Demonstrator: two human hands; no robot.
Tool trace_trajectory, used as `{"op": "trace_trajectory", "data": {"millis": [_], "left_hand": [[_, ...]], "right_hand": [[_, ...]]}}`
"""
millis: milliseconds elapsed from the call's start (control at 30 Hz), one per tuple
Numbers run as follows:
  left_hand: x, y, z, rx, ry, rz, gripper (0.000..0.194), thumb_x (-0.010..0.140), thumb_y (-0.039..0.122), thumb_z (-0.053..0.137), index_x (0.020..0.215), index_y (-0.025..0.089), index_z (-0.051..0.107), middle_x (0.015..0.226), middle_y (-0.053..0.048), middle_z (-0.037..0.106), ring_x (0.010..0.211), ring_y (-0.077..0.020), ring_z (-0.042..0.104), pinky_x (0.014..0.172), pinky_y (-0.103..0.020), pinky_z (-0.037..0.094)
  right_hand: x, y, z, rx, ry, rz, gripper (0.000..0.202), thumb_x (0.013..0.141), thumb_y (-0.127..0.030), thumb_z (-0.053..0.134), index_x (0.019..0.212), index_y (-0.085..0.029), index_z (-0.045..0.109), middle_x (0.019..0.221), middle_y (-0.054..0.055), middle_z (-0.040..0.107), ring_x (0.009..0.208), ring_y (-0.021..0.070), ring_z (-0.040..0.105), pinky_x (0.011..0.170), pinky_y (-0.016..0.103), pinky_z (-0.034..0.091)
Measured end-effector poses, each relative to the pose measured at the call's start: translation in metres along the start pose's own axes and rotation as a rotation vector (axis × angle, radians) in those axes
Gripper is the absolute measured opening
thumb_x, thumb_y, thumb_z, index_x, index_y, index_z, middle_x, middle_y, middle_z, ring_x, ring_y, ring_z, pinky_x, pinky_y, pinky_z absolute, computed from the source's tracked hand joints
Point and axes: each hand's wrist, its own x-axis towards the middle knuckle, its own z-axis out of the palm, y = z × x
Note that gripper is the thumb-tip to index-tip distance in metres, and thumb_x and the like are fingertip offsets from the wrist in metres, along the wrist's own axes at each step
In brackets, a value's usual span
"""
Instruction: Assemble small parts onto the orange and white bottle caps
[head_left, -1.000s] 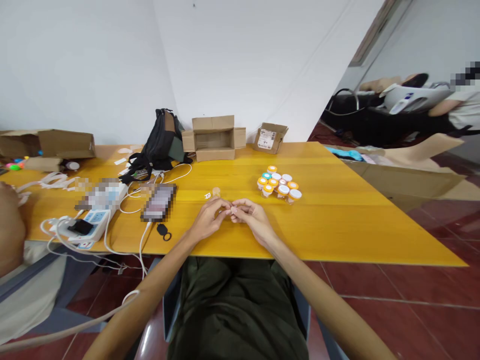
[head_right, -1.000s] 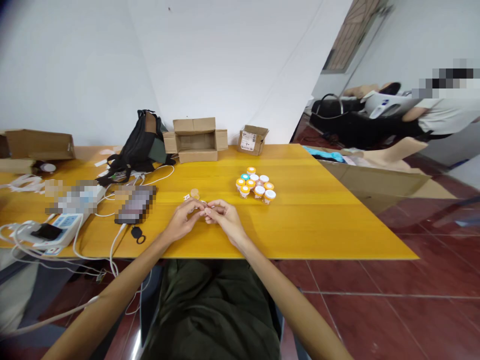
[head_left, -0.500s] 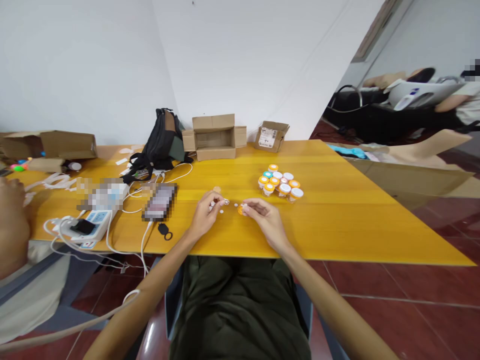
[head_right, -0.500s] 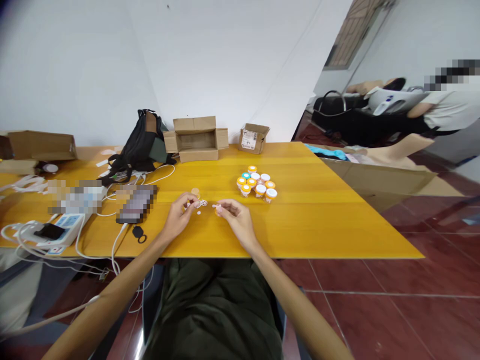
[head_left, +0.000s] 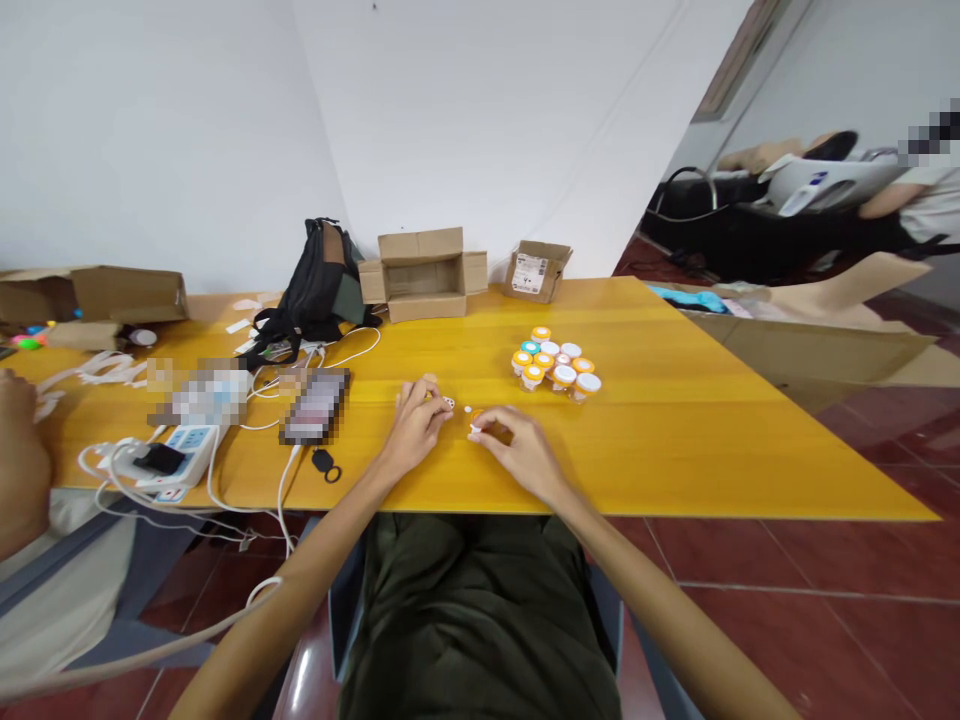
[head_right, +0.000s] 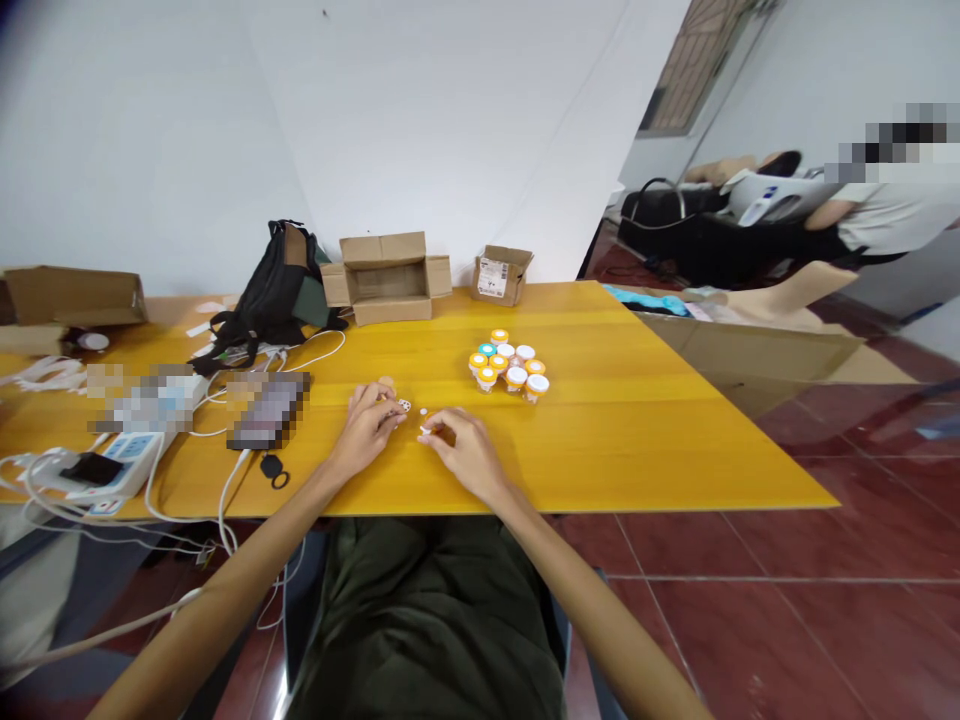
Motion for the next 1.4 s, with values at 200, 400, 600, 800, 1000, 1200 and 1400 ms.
{"op": "trace_trajectory", "data": {"millis": [200,400,600,800,1000,1200,1400], "left_hand": [[0.001,-0.001,0.000,-0.009,-0.012,-0.020,0.018,0.094,0.020,0.057,0.086,0.025,0.073,0.099,-0.006,0.059,0.100,-0.0224,0.050,0.087,-0.037,0.041],[0.002,-0.004,0.000,-0.044,0.013,-0.047,0.019,0.092,0.016,0.057,0.085,0.023,0.073,0.097,-0.005,0.059,0.097,-0.0209,0.051,0.087,-0.036,0.043],[0.002,-0.004,0.002,-0.055,0.015,-0.004,0.016,0.088,0.012,0.061,0.084,0.023,0.073,0.097,-0.004,0.060,0.098,-0.0212,0.053,0.088,-0.037,0.044],[0.002,-0.005,0.001,-0.081,0.029,-0.017,0.011,0.087,0.016,0.064,0.082,0.023,0.070,0.095,-0.004,0.061,0.098,-0.0220,0.055,0.089,-0.038,0.046],[-0.005,-0.005,-0.002,-0.141,0.148,-0.094,0.017,0.095,0.025,0.053,0.108,0.025,0.063,0.109,-0.006,0.060,0.109,-0.0225,0.057,0.099,-0.042,0.046],[-0.029,-0.005,-0.001,-0.070,0.078,-0.185,0.079,0.086,0.045,0.067,0.149,0.023,0.026,0.150,-0.018,0.036,0.144,-0.0336,0.035,0.113,-0.054,0.037],[-0.046,-0.006,0.001,0.038,-0.014,-0.180,0.106,0.076,0.061,0.072,0.154,0.025,0.011,0.160,-0.024,0.020,0.151,-0.0411,0.022,0.116,-0.062,0.031]], "right_hand": [[0.004,0.000,0.005,-0.212,-0.126,-0.131,0.010,0.085,-0.015,0.068,0.082,-0.025,0.067,0.088,0.003,0.074,0.091,0.0223,0.066,0.082,0.037,0.053],[0.009,0.004,0.010,-0.297,-0.130,-0.160,0.009,0.087,-0.015,0.066,0.087,-0.023,0.069,0.092,0.005,0.073,0.090,0.0235,0.065,0.084,0.040,0.051],[0.007,0.006,0.008,-0.339,-0.102,-0.183,0.009,0.090,-0.020,0.063,0.092,-0.024,0.071,0.100,0.007,0.072,0.096,0.0254,0.065,0.088,0.044,0.051],[0.003,0.006,-0.001,-0.429,-0.011,-0.157,0.018,0.093,-0.027,0.058,0.105,-0.025,0.070,0.110,0.010,0.070,0.107,0.0290,0.064,0.096,0.050,0.051],[-0.001,0.014,-0.003,-0.557,-0.151,-0.079,0.055,0.094,-0.054,0.050,0.142,-0.027,0.050,0.147,0.013,0.053,0.136,0.0335,0.048,0.108,0.056,0.043],[-0.004,0.021,0.001,-0.632,-0.266,-0.084,0.079,0.096,-0.066,0.031,0.160,-0.022,0.016,0.161,0.015,0.035,0.150,0.0311,0.030,0.120,0.056,0.028],[-0.023,0.026,-0.007,-0.707,-0.284,-0.088,0.086,0.096,-0.066,0.030,0.160,-0.013,0.008,0.163,0.021,0.025,0.153,0.0335,0.018,0.122,0.060,0.019]]}}
